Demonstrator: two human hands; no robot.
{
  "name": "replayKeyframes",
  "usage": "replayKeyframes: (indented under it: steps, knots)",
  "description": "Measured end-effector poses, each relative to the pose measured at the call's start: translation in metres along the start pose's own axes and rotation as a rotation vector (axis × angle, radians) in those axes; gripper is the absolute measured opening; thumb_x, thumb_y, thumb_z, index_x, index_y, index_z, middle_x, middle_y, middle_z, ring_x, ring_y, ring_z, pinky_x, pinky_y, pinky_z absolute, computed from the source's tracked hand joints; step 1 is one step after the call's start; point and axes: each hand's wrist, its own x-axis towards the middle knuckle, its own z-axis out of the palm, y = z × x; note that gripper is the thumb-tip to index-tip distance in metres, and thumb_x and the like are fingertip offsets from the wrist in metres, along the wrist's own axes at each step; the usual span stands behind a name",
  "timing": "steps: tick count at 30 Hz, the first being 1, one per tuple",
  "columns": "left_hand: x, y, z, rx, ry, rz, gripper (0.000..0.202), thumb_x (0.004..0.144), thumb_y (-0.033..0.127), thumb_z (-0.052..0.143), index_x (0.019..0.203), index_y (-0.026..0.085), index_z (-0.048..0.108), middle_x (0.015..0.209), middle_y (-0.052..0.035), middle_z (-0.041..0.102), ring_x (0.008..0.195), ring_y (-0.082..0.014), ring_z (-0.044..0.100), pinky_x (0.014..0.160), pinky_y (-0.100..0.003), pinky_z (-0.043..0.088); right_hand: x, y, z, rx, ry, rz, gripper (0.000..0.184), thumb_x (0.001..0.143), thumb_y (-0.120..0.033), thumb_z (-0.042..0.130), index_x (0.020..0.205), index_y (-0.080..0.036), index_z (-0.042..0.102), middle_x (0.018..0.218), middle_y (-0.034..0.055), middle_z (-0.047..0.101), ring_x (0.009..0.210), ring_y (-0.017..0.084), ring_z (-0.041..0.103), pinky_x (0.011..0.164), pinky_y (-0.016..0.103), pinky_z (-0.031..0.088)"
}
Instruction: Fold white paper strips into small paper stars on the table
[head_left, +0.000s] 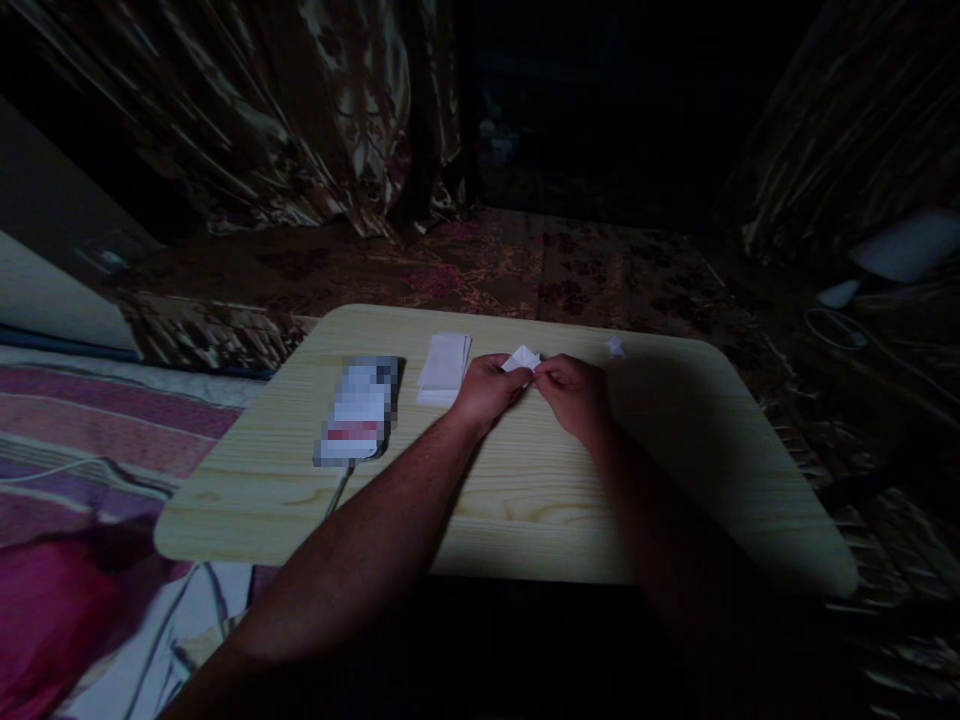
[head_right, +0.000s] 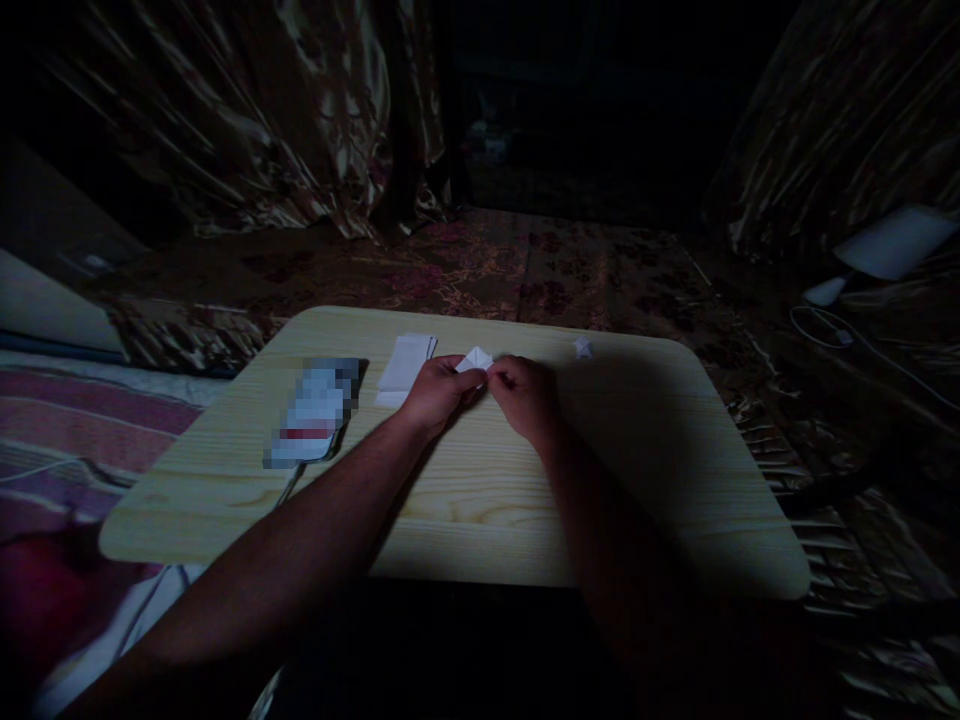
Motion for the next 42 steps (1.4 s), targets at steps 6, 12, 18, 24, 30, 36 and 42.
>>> replayKeyframes:
  steps: [6,12,18,24,30,36,42]
  knots:
    - [0.0011,0.0019,-0.0022,-0.056,-0.023,-0.023,0.019,0.061,0.026,0.071,0.058,0.014,0.057,0.047,0.0024,0.05,0.04,-0.0057,0.038,0.042,-0.023,0.022,0.0012,0.0009,-0.0021,-0.047,-0.012,-0.088,0.011,0.081,-0.027,0.057,0.076,-0.023,0.067,0.078,0.0027,0.069,0.071,0.016,0.062,0.069,0.027,0.048]
    - [0.0016,0.0043,-0.0041,-0.085,-0.071,-0.041,0.015,0.063,0.023,0.069,0.058,0.014,0.058,0.048,0.0004,0.052,0.04,-0.0064,0.04,0.042,-0.024,0.024,0.0012,-0.0004,-0.0035,-0.061,-0.013,-0.109,0.012,0.081,-0.026,0.057,0.076,-0.022,0.068,0.077,0.0029,0.068,0.07,0.016,0.061,0.068,0.027,0.047]
    - [0.0006,0.0069,-0.0051,-0.114,-0.113,-0.068,0.015,0.062,0.022,0.07,0.058,0.013,0.059,0.049,0.0002,0.053,0.04,-0.006,0.04,0.043,-0.024,0.027,0.0007,-0.0022,-0.0046,-0.062,-0.015,-0.137,0.013,0.081,-0.025,0.057,0.075,-0.022,0.067,0.078,0.0029,0.068,0.071,0.016,0.061,0.069,0.026,0.046]
    - [-0.0008,0.0096,-0.0037,-0.122,-0.104,-0.075,0.019,0.063,0.027,0.073,0.064,0.012,0.062,0.054,-0.0015,0.057,0.042,-0.0067,0.043,0.043,-0.024,0.028,-0.0004,-0.0014,-0.0042,-0.052,0.002,-0.14,0.014,0.082,-0.027,0.057,0.075,-0.022,0.067,0.076,0.0026,0.068,0.069,0.015,0.061,0.067,0.025,0.046]
    - [0.0009,0.0076,-0.0036,-0.11,-0.073,-0.071,0.018,0.061,0.025,0.072,0.059,0.012,0.06,0.051,-0.0013,0.056,0.039,-0.0063,0.042,0.041,-0.023,0.028,-0.0008,0.0001,-0.0013,-0.064,0.021,-0.143,0.012,0.08,-0.027,0.059,0.074,-0.021,0.066,0.072,0.0016,0.068,0.065,0.014,0.062,0.064,0.024,0.047]
    - [0.0034,0.0047,-0.0044,-0.12,-0.06,-0.082,0.015,0.063,0.023,0.069,0.059,0.012,0.059,0.051,-0.001,0.056,0.039,-0.0063,0.043,0.04,-0.023,0.028,-0.0028,0.0008,0.0034,0.143,0.039,-0.022,0.01,0.076,-0.03,0.062,0.08,-0.02,0.062,0.072,0.0014,0.07,0.065,0.015,0.065,0.061,0.024,0.049]
    - [0.0025,0.006,-0.0032,-0.115,-0.023,-0.064,0.02,0.064,0.027,0.073,0.064,0.012,0.06,0.054,-0.0006,0.058,0.041,-0.0059,0.044,0.041,-0.022,0.029,0.0023,-0.0041,0.0037,0.458,-0.053,0.312,0.021,0.078,-0.038,0.059,0.075,-0.018,0.059,0.063,0.0018,0.067,0.049,0.013,0.06,0.045,0.023,0.045]
